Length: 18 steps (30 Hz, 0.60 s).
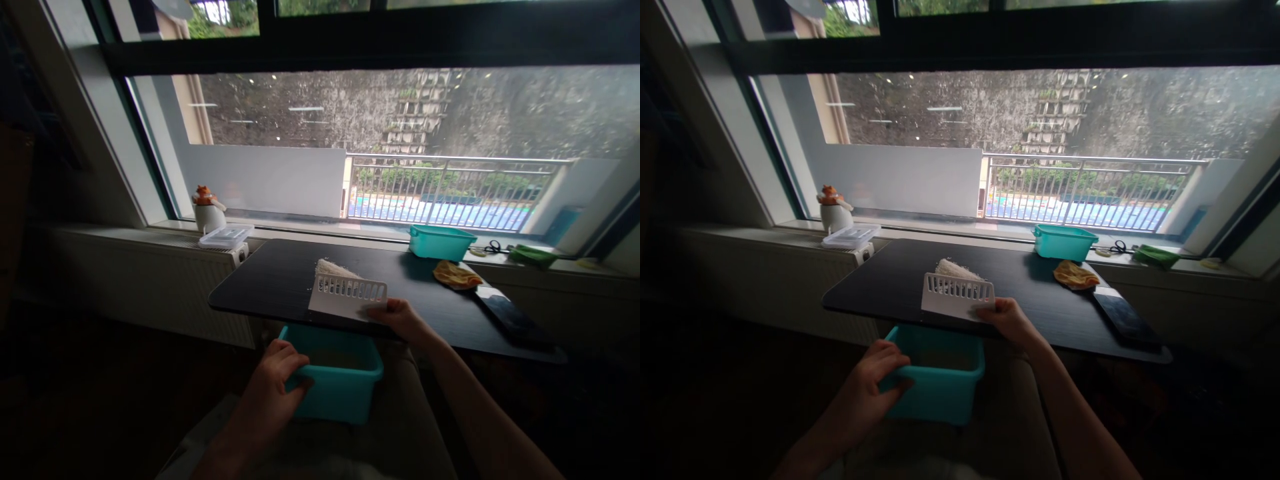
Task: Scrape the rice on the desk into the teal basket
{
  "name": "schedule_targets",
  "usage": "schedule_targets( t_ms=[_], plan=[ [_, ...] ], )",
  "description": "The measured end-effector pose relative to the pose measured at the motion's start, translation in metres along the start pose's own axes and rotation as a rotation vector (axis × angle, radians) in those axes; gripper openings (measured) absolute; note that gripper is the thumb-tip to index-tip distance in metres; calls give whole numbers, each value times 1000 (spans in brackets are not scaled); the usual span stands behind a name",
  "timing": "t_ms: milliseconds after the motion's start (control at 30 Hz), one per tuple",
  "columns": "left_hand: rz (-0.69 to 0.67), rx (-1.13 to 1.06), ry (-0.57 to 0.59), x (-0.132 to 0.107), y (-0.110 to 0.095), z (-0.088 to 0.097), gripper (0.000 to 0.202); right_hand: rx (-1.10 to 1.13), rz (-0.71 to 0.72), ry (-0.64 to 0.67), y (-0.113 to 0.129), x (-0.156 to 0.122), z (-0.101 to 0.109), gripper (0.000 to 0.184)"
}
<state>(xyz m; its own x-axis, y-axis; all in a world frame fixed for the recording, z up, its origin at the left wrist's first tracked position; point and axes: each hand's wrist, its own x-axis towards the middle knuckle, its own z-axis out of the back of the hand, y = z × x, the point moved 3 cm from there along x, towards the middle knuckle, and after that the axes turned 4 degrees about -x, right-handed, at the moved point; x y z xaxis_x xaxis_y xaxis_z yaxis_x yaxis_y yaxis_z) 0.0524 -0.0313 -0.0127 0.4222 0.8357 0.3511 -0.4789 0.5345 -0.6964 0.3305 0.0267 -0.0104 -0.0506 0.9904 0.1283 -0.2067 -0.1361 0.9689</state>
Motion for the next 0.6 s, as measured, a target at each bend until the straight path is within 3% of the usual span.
schedule_targets(
  t_ms=[100, 200, 367, 600],
  plan=[
    [9, 3, -13, 0, 3, 0, 14, -14, 16, 83, 3, -2, -9, 34],
    [1, 7, -26, 0, 4, -1, 14, -20, 4, 111, 1, -9, -2, 31],
    [-27, 6, -16, 2, -1, -5, 14, -27, 22, -304, -7, -6, 43, 37],
    [-40, 4, 3, 4, -2, -6, 11, -87, 17, -551, -19, 15, 80, 39]
  ],
)
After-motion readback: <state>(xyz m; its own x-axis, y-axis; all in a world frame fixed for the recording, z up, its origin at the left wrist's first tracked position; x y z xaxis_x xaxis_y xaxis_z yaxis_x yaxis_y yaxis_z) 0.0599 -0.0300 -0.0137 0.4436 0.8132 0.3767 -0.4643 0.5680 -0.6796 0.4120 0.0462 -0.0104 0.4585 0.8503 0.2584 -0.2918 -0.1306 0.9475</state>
